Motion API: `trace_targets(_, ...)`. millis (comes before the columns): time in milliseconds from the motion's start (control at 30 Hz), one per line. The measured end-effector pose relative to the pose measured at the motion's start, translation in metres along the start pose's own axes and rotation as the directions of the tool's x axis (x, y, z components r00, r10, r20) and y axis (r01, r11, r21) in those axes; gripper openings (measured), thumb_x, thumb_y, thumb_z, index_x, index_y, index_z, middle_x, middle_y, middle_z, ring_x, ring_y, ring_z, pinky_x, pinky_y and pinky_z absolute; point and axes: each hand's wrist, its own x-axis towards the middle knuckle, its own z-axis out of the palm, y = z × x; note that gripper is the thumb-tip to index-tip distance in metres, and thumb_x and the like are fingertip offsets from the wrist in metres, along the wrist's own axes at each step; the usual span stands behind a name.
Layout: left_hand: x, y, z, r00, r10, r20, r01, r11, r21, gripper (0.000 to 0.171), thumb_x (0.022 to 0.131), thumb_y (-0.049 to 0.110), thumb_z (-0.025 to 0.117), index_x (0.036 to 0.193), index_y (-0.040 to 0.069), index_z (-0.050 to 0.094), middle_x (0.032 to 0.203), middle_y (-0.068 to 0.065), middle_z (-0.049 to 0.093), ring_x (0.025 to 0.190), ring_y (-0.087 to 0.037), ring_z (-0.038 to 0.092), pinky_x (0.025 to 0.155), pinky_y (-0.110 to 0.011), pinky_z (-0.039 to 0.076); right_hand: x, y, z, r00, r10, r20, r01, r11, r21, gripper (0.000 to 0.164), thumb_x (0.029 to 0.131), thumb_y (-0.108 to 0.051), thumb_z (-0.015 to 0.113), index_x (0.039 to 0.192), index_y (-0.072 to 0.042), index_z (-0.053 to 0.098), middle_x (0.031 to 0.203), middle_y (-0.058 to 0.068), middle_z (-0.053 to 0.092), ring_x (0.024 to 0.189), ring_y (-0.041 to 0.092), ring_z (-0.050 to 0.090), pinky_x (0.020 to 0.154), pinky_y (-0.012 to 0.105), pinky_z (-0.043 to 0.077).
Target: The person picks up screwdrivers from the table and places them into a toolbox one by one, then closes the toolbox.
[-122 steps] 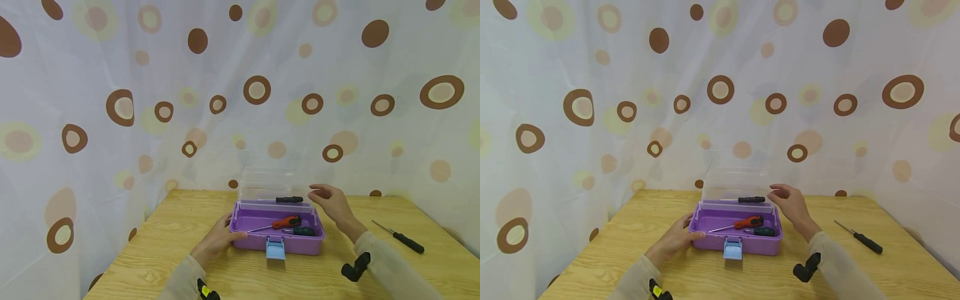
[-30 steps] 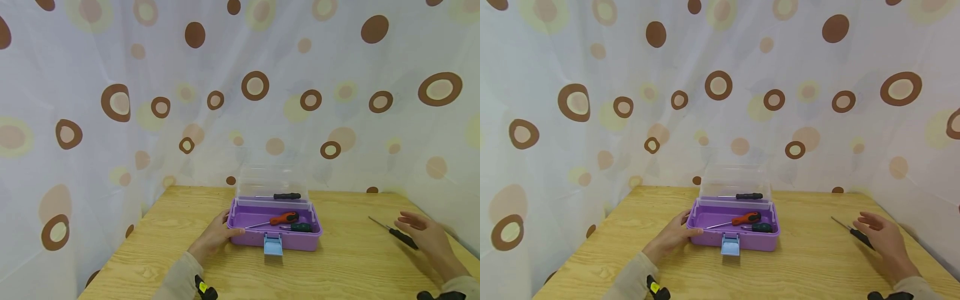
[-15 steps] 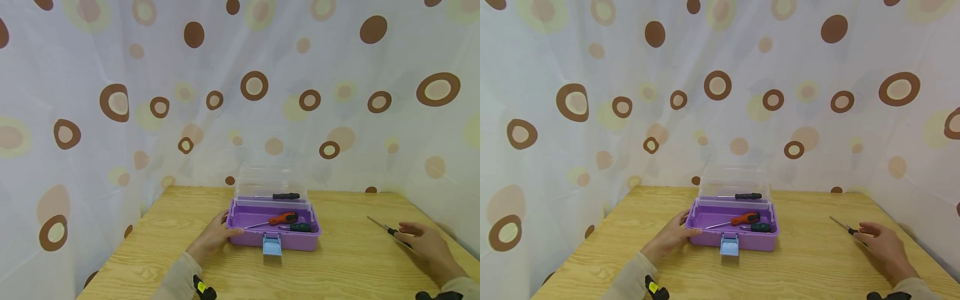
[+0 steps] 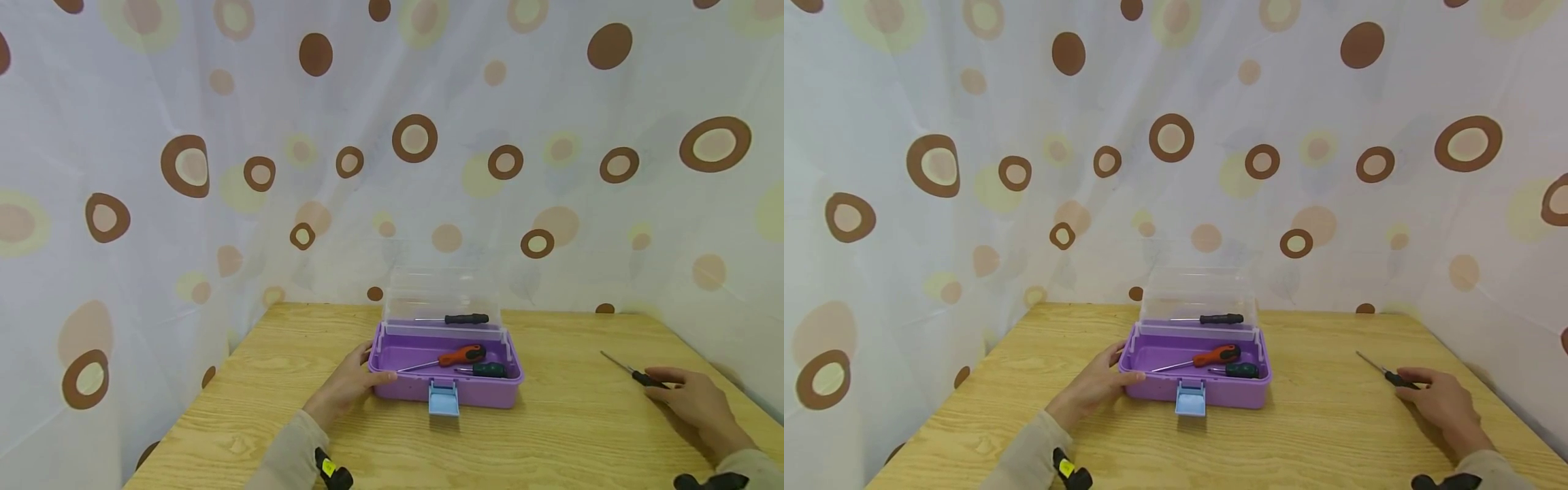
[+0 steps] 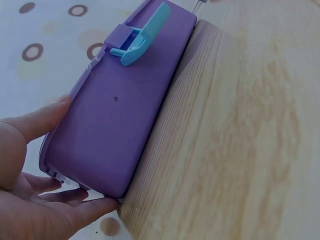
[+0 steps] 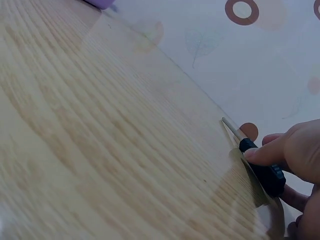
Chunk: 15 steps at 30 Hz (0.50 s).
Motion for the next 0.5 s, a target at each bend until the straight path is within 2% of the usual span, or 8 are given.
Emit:
trace_targets(200, -0.0002, 0.0007, -0.0010, 1.000, -0.002, -0.002, 0.002, 1.000, 0.020, 0.093, 0.089, 0.010, 0.082, 0.160, -0.003, 0.024, 0.159, -0.033, 0.029, 0.140, -0.049, 0.040, 0.112, -0.058, 0.038, 0.0007, -0.0011, -0.0017, 0.999, -0.024, 0.028, 0.026, 0.997, -0.072, 0.056, 0.095, -0.036, 0.075, 0.131, 0.005, 0.064, 0.132, 0.043, 0.052, 0.111, 0.062, 0.050, 0.082, 0.068, 0.046)
trace_targets(500, -0.0009, 0.0004, -0.0014, 1.000, 0.008, 0.004, -0.008, 1.000, 0.007, 0.093, 0.089, 0.010, 0.082, 0.160, -0.004, 0.025, 0.159, -0.033, 0.030, 0.139, -0.049, 0.041, 0.112, -0.057, 0.039, 0.0008, -0.0051, -0.0053, 0.995, -0.082, 0.060, 0.091, 0.979, -0.180, 0.048, 0.094, -0.030, 0.076, 0.128, 0.003, 0.068, 0.124, 0.043, 0.056, 0.099, 0.063, 0.055, 0.069, 0.062, 0.050)
